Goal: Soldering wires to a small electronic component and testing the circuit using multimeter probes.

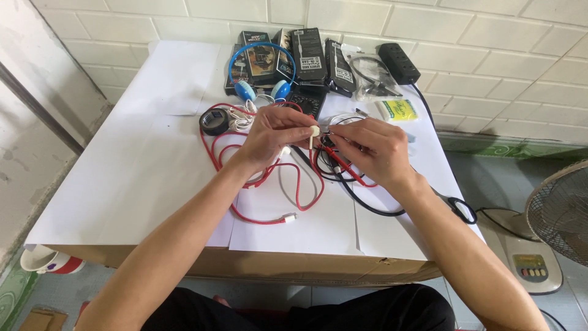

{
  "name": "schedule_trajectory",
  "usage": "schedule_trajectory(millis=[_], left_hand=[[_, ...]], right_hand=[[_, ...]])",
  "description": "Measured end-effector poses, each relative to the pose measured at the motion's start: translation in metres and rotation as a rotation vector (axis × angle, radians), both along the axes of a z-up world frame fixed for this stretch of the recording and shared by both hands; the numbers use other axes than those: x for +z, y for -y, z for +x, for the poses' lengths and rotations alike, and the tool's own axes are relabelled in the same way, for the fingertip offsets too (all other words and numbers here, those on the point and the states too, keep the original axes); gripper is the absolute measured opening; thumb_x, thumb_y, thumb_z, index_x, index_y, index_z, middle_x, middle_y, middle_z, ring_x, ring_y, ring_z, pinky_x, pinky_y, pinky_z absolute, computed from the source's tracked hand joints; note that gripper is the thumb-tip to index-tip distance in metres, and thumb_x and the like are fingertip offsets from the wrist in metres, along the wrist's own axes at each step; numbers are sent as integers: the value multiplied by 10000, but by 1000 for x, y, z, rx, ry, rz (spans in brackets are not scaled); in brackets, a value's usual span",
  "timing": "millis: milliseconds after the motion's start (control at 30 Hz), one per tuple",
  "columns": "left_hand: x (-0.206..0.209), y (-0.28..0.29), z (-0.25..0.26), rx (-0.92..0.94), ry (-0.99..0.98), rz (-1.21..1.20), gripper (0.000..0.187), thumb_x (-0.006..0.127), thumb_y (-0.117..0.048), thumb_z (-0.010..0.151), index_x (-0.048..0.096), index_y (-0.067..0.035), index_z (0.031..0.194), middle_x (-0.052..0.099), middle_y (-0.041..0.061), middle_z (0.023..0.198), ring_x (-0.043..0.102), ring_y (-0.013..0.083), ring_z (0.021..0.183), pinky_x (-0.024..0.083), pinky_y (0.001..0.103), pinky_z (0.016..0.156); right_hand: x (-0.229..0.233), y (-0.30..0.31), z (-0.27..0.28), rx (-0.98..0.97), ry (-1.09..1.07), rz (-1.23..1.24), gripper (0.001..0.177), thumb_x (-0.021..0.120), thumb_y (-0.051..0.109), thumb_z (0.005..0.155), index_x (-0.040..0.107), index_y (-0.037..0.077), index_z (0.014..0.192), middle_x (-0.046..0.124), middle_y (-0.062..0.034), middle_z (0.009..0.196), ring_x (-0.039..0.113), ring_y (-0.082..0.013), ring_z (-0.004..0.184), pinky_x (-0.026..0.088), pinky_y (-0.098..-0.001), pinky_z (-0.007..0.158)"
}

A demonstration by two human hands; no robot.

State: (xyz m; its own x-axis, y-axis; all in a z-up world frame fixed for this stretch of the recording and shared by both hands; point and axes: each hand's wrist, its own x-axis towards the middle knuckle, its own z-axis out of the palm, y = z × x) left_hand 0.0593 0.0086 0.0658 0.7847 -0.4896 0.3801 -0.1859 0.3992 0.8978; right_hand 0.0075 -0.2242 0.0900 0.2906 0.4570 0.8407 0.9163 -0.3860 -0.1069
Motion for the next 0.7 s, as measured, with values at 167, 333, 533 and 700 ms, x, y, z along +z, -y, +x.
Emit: schedule_trajectory(millis=[167, 333, 533, 700], left_hand=[[-4, 1, 1, -3, -15, -13, 168, 759, 17, 865, 795, -36, 1021, 792, 176, 955, 793, 308, 864, 655, 367, 783], [-2, 0, 1, 7, 4, 7, 158, 757, 2, 875, 795, -36, 1024, 789, 185, 967, 793, 318, 873, 655, 374, 788], [-2, 0, 1, 10, -1, 7, 162, 758, -8, 880, 795, -26, 1038, 789, 189, 984, 791, 334, 891, 654, 383, 800], [-3, -1, 0, -14, -15, -6, 166, 760, -14, 887, 800, -48, 1044, 791, 181, 991, 793, 326, 895, 659, 393, 803]], right_hand=[[1, -1, -1, -5, -4, -9, 122, 775, -29, 909, 804, -49, 1026, 756, -243, 882, 751, -324, 767, 614, -354, 705], [-1, 1, 2, -3, -7, -2, 129, 783, -16, 909, 805, -41, 1033, 757, -240, 886, 752, -319, 771, 613, -354, 707], [1, -2, -1, -11, 9, -1, 129, 787, -33, 903, 807, -43, 1029, 752, -234, 859, 733, -295, 709, 589, -324, 650], [1, -3, -2, -25, 7, -2, 127, 799, -42, 895, 810, -46, 1022, 753, -237, 853, 727, -301, 692, 580, -321, 630]])
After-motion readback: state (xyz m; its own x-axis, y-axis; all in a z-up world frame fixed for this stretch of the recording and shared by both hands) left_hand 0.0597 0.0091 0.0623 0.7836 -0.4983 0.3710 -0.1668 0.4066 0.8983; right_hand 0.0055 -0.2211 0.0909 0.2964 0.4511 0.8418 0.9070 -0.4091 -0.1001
